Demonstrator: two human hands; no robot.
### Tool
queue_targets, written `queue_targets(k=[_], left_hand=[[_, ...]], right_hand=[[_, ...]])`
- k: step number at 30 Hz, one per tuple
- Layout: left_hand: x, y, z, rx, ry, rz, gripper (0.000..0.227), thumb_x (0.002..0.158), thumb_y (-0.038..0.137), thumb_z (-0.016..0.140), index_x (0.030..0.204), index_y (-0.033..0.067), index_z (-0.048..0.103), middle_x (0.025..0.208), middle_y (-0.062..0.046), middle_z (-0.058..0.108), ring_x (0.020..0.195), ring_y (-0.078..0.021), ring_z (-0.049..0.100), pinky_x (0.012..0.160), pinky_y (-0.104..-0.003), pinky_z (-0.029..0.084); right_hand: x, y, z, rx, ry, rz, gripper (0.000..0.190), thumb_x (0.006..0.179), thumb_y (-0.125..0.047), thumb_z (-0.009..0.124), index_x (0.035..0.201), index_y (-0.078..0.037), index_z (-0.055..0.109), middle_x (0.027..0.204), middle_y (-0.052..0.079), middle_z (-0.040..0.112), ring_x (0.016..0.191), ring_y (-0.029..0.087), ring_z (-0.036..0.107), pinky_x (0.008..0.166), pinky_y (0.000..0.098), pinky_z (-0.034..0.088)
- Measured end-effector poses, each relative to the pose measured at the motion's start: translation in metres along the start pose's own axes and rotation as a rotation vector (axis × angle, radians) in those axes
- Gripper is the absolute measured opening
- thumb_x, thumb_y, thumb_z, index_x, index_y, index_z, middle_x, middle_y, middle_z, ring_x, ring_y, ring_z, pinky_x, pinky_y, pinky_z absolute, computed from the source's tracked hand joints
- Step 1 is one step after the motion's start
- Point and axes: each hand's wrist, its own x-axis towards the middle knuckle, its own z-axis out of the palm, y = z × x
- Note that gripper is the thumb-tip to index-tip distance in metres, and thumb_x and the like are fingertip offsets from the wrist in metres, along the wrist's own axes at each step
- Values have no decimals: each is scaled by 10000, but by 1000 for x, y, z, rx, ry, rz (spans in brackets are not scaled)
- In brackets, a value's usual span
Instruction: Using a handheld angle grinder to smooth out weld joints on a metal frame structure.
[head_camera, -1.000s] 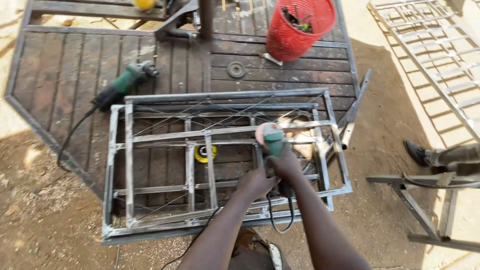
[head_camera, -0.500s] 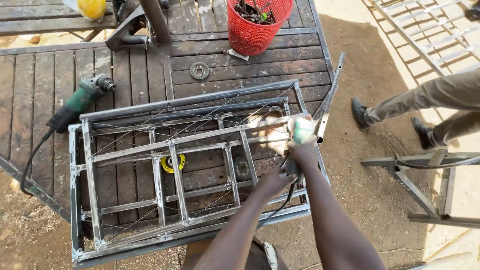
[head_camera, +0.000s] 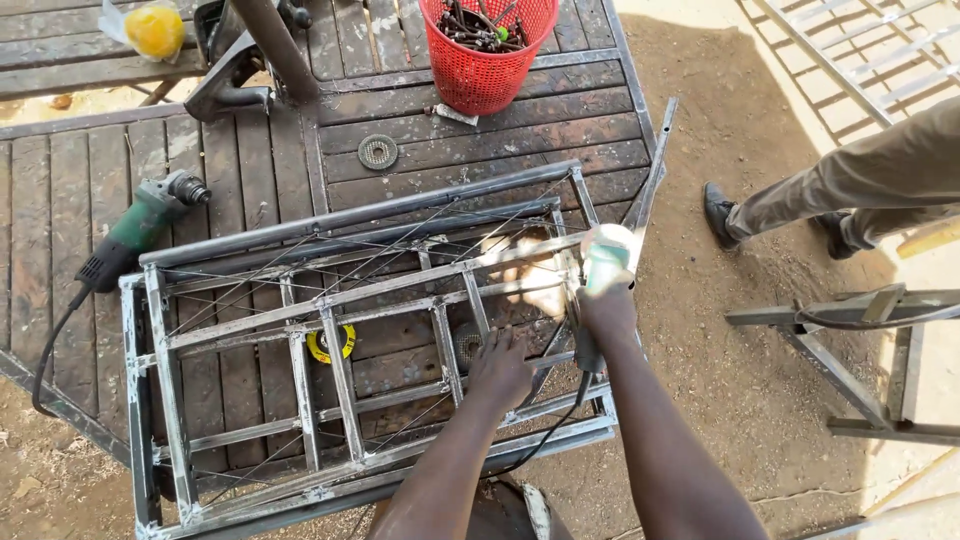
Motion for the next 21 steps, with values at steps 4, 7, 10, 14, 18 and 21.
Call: queue_targets(k=[4, 7, 10, 14, 18, 21], left_hand=[[-11, 4, -1, 157, -119, 24, 604, 1088, 323, 413, 1608, 46, 282, 1693, -194, 210, 1592, -378, 69, 1275, -591, 107], [-13, 17, -9, -121, -120, -24, 794, 1040, 612, 342, 1576, 27, 328, 1633, -217, 333, 1572, -383, 162, 1253, -632, 61], [58, 3, 74, -535, 0, 34, 581, 1034, 583, 379, 1134, 129, 729, 1136, -223, 717, 1234, -455, 615, 1003, -631, 460], [17, 45, 36, -1117, -52, -98, 548, 1106, 427, 347, 1475, 76, 549, 1506, -213, 533, 1452, -438, 409, 1199, -548, 329], [11, 31, 35, -1007, 34, -177, 533, 1106, 417, 352, 1477, 81, 535, 1430, -215, 583, 1361, -415, 489, 1076, -518, 396], [9, 22, 32, -903, 93, -225, 521, 1106, 408, 356, 1480, 86, 522, 1365, -216, 626, 1284, -395, 558, 969, -491, 453]], right_hand=[[-4, 1, -6, -24, -95, 8, 735, 726, -432, 802, 1245, 28, 557, 1192, 287, 682, 1184, 464, 639, 1005, 586, 523], [-33, -14, -1, 3, -116, 24, 698, 783, -364, 742, 1300, 64, 548, 1224, 315, 663, 1207, 487, 617, 1020, 588, 507], [-62, -42, -2, 60, -115, 54, 649, 867, -259, 654, 1383, 117, 536, 1272, 357, 636, 1243, 523, 586, 1043, 591, 484], [-73, -70, -13, -93, -246, -98, 768, 810, -390, 766, 1430, -35, 484, 1312, 261, 647, 1266, 448, 601, 1093, 568, 481], [-82, -77, 15, -54, -211, -47, 698, 848, -383, 693, 1411, -62, 434, 1320, 223, 627, 1279, 423, 595, 1119, 537, 461], [-76, -62, 41, -93, -203, -53, 622, 890, -394, 648, 1372, -39, 478, 1288, 226, 647, 1250, 417, 619, 1098, 523, 482]])
